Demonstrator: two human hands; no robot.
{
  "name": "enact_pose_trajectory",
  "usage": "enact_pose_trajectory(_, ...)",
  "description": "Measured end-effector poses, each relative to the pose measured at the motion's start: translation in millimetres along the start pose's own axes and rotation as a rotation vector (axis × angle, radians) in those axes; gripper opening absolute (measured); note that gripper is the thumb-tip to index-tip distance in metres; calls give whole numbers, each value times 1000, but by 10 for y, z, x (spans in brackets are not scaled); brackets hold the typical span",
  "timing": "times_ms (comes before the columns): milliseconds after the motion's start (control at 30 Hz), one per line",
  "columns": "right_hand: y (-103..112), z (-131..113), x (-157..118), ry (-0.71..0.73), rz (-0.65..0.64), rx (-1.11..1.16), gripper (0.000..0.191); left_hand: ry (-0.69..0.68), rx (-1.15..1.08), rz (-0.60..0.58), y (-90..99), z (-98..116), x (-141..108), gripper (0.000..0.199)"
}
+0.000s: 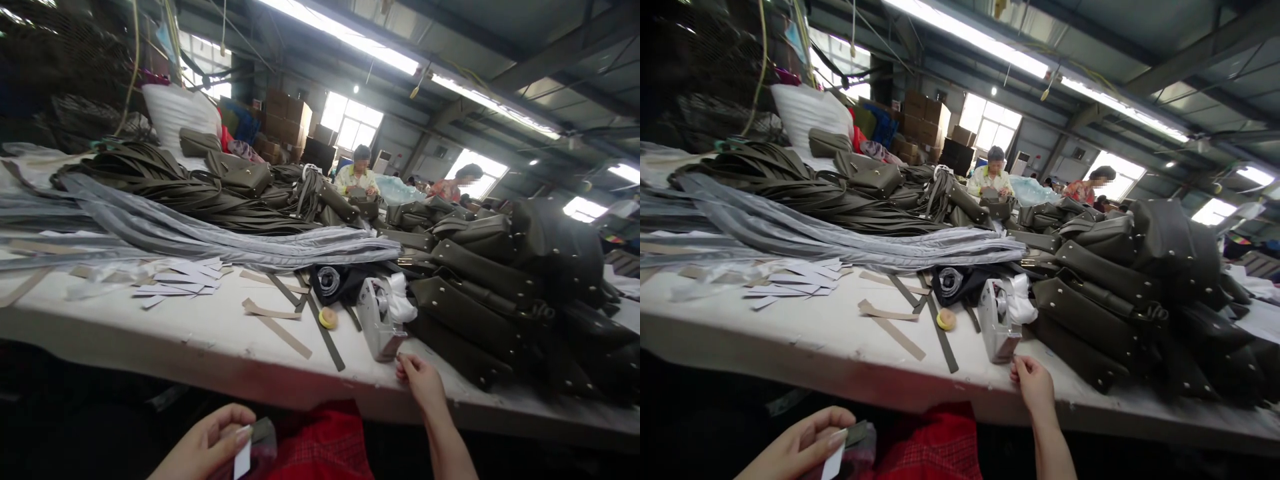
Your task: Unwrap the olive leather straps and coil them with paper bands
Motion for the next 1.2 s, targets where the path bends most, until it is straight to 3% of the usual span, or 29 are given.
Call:
enact_pose_trajectory(167, -130, -175, -413, 41, -156, 93, 46, -81, 36, -4, -208, 165, 21, 57)
enact_pose_trajectory(367, -716, -622, -1378, 34, -570, 220, 37, -183, 31, 92, -434, 325, -5, 56)
enact_pose_trajectory(533, -1008, -753, -1882, 63, -744, 252, 33, -291, -12, 230, -422, 401, -95, 47)
enact_pose_trajectory(733, -1169, -732, -2042, -31, -892, 273, 35, -447, 58, 345, -344, 368, -181, 29)
enact_pose_trajectory(900, -1267, -659, -2061, -120, -861, 278, 41, -560, 189, 358, -373, 388, -275, 21)
enact_pose_trajectory(1200, -1262, -627, -2032, -99, -892, 292, 41, -401, -5, 295, -412, 403, -265, 41)
Point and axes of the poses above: each hand's wrist, its own x-axis towards the middle knuckle, its own y-axis out of the back of the hand, z = x × y, the point moved 1 cm from there along x, towards the middle knuckle, and after that the axes turned 13 degrees about z, right-handed, at the moved point
